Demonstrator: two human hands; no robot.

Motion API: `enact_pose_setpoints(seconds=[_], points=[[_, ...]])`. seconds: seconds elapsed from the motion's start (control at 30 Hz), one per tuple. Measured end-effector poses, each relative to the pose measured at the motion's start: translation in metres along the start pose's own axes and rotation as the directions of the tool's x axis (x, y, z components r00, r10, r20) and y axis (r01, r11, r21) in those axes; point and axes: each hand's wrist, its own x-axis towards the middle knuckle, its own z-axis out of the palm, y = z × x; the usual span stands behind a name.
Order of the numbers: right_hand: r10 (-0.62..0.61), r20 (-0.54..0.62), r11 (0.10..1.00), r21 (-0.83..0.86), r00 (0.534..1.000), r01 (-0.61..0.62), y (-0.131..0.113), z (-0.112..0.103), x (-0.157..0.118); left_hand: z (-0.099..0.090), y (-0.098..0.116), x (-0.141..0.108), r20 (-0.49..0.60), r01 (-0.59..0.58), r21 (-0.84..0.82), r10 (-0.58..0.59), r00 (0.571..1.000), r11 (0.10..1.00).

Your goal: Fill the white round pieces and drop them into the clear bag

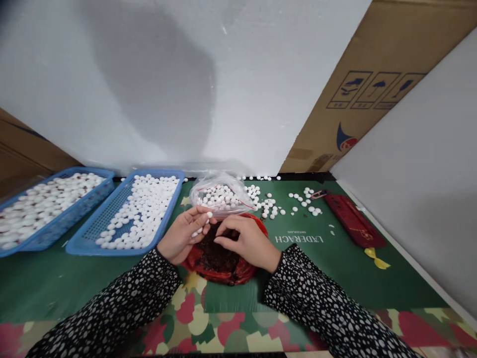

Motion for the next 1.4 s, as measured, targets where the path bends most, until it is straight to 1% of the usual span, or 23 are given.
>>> enact_pose_setpoints(seconds=[0.1, 0.2, 0.3, 0.4, 0.47, 0.57, 0.63, 0.67, 0.87, 1.07, 1.27, 1.4], points=[[0.085, -0.030, 0.994, 0.078, 0.996, -0.082, -0.001, 0.000, 0.000, 0.000, 0.001, -0.001, 0.013, 0.009, -0.007, -0.009, 1.000, 1.000], [0.170, -0.051, 0.956, 0.249, 0.984, -0.152, -0.003, 0.000, 0.001, 0.001, 0.000, -0.002, 0.012, 0.014, -0.003, -0.014, 1.000, 1.000], [0.241, -0.120, 0.902, 0.393, 0.963, -0.177, -0.003, -0.001, 0.002, 0.001, -0.001, -0.002, 0.009, 0.015, 0.010, -0.016, 1.000, 1.000], [0.286, -0.140, 0.867, 0.459, 0.948, -0.194, -0.004, -0.002, 0.003, 0.002, -0.003, -0.002, 0.021, 0.018, 0.020, -0.019, 1.000, 1.000], [0.262, -0.146, 0.884, 0.433, 0.954, -0.176, -0.005, -0.002, 0.003, 0.002, -0.003, -0.003, 0.030, 0.026, 0.027, -0.027, 0.999, 0.999], [0.136, -0.209, 0.958, 0.276, 0.968, -0.075, -0.009, -0.001, 0.004, 0.004, -0.002, -0.004, 0.042, 0.042, 0.032, -0.043, 0.998, 0.999], [0.055, -0.240, 0.983, 0.183, 0.969, -0.010, -0.010, 0.000, 0.004, 0.006, -0.002, -0.004, 0.044, 0.042, 0.031, -0.044, 0.998, 0.999], [0.035, -0.245, 0.987, 0.163, 0.969, 0.006, -0.010, 0.000, 0.004, 0.006, -0.001, -0.005, 0.043, 0.038, 0.034, -0.040, 0.998, 0.999], [0.034, -0.297, 0.992, 0.125, 0.954, 0.003, -0.007, 0.009, 0.001, 0.008, 0.000, -0.007, 0.016, -0.008, 0.070, 0.007, 1.000, 0.998], [-0.011, -0.348, 0.998, 0.061, 0.937, 0.035, -0.010, 0.014, 0.000, 0.009, -0.003, -0.009, -0.008, -0.055, 0.100, 0.057, 0.998, 0.993], [-0.055, -0.376, 0.998, 0.007, 0.925, 0.062, -0.010, 0.013, -0.001, 0.008, -0.002, -0.010, 0.004, -0.050, 0.153, 0.050, 0.999, 0.987], [-0.148, -0.358, 0.989, -0.075, 0.922, 0.129, -0.011, 0.011, -0.002, 0.008, -0.003, -0.011, 0.013, -0.058, 0.154, 0.057, 0.998, 0.986]])
